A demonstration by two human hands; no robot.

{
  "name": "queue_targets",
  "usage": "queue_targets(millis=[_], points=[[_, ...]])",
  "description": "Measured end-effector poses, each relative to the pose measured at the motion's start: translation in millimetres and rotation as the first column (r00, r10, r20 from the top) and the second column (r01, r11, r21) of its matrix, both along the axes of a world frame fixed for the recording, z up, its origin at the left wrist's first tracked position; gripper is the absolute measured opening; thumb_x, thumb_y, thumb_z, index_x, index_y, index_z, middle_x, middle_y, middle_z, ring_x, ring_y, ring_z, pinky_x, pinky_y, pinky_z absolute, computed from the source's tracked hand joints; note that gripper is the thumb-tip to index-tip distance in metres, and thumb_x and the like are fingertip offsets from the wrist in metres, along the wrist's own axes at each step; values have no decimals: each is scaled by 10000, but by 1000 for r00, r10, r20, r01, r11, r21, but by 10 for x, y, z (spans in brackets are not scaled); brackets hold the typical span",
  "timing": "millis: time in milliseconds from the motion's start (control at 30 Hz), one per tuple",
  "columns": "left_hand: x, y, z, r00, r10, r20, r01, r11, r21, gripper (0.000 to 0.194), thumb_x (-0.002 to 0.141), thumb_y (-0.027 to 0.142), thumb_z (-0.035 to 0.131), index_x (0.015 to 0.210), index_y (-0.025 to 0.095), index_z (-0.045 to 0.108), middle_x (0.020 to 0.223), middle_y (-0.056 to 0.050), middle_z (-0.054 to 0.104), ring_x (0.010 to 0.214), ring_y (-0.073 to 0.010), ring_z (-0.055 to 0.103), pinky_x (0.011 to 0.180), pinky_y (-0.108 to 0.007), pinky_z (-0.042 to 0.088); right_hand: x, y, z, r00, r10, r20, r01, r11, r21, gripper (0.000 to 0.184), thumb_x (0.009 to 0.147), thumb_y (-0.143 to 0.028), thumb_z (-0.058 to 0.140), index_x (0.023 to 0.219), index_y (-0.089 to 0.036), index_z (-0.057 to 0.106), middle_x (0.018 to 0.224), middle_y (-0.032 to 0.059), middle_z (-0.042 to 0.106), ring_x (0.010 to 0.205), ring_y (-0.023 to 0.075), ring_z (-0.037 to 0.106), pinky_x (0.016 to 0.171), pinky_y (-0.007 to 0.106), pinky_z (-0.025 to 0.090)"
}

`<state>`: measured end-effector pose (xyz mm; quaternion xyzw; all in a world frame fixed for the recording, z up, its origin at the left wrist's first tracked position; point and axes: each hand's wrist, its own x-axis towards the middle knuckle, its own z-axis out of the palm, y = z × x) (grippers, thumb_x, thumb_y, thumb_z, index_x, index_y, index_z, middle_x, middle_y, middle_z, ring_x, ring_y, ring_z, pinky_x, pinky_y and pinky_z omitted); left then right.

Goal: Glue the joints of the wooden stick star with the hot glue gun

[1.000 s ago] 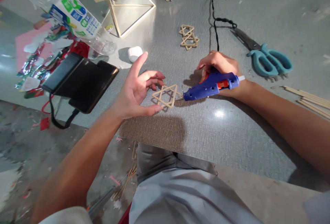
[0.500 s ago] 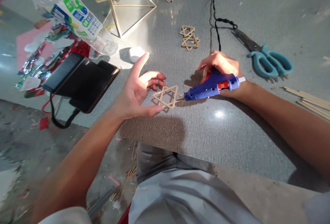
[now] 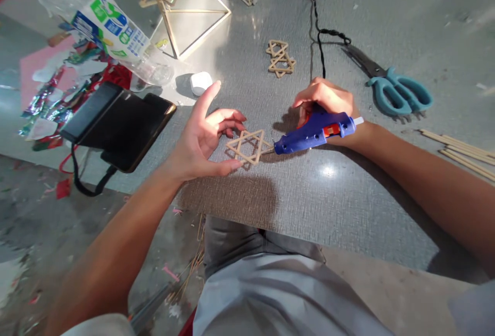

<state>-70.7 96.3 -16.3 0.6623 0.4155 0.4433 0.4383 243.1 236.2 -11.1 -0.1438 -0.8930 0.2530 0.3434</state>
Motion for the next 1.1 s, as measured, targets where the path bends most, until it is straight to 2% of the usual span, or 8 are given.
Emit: queue_targets(millis=[133,267,400,500,600,667,867,1100], points=[[5,-8,29,1000,-11,-3,11,1000,-29,1388,681,416,1059,1757,424,182,1431,-91,650,1206,-273,690,989,-446,555,-6,19,7,997,62,-46,-58,995,85,335,1041,-628,666,1131,-306,650,831,19,719,813,250,665,776,426,557],[8,-9,24,1000,23,10,-22,998,-57,1416,628,462,1080,1743,428,208,1420,-93,664,1206,-290,697,986,-463,553,-13,27,9,991,99,-91,-85,986,145,277,1048,-540,703,1161,-298,629,845,1,702,776,227,640,737,388,523],[-3,0,-7,1000,15,14,-15,999,-36,1415,612,425,1085,1739,439,229,1418,-101,668,1205,-304,693,978,-487,558,-14,24,-3,989,90,-117,-72,986,148,228,1038,-483,723,1149,-305,633,840,-7,693,765,224,642,719,383,518],[-8,-3,-10,1000,-13,25,13,1000,-15,1374,670,371,1062,1749,436,214,1430,-90,656,1210,-276,684,975,-454,550,3,23,-7,993,74,-88,-62,989,137,260,1025,-513,734,1150,-304,641,850,-1,704,806,235,665,743,397,533],[-4,-14,1,1000,-3,18,3,1000,-29,1352,704,396,1043,1757,428,196,1433,-82,653,1224,-269,684,987,-433,549,22,23,-5,1000,28,13,-29,998,62,279,1019,-559,728,1150,-323,660,866,19,717,862,260,686,823,436,564],[-4,-18,1,1000,10,0,-10,999,-33,1376,705,442,1038,1764,421,160,1434,-83,651,1231,-271,685,998,-431,552,22,28,-9,999,27,17,-28,998,50,272,1017,-561,728,1153,-334,666,863,23,717,864,267,680,836,446,565],[-8,-18,-16,999,-29,-25,30,999,12,1365,752,516,1004,1773,434,101,1454,-93,617,1263,-257,671,1011,-423,553,-20,49,-33,988,91,-121,-65,976,210,180,1065,-428,694,1193,-306,658,830,-14,682,777,206,606,748,375,519],[17,-74,97,996,-23,-87,23,1000,3,1369,795,561,971,1785,342,51,1437,-138,612,1248,-305,668,1070,-534,559,-9,33,-31,994,-85,-74,94,986,136,133,997,-426,741,1070,-334,680,754,11,607,777,257,618,749,444,555]])
